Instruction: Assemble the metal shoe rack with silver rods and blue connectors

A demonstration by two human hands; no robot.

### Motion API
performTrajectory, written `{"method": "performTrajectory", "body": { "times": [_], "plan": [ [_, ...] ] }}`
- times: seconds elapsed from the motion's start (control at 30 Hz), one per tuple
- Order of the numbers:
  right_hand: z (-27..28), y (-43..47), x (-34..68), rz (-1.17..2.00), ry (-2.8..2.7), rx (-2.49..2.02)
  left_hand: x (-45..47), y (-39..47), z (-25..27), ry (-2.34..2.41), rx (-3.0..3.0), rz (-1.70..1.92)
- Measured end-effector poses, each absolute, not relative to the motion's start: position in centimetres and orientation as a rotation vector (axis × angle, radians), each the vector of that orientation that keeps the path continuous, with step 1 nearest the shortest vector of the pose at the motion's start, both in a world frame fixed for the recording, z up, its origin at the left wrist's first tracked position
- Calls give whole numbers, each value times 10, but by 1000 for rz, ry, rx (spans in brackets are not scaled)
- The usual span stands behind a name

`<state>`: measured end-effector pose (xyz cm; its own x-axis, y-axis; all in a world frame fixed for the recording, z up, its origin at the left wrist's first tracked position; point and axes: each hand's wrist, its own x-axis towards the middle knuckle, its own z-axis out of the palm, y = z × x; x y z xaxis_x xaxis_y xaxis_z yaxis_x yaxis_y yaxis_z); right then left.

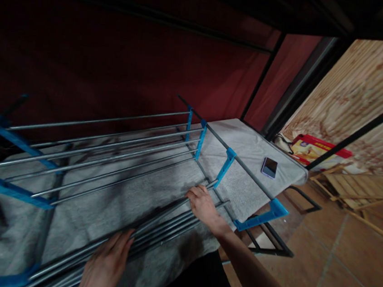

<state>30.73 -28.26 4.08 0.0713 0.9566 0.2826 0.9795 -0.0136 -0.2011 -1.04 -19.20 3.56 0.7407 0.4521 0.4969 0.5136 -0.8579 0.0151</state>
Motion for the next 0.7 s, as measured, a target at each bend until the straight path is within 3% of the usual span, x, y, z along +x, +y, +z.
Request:
{"method": "performTrajectory", "body": {
  "times": [0.7],
  "plan": [
    [39,-279,314,-151,-1975,-1954,-10,-177,33,-835,-2995,-759]
  ]
}}
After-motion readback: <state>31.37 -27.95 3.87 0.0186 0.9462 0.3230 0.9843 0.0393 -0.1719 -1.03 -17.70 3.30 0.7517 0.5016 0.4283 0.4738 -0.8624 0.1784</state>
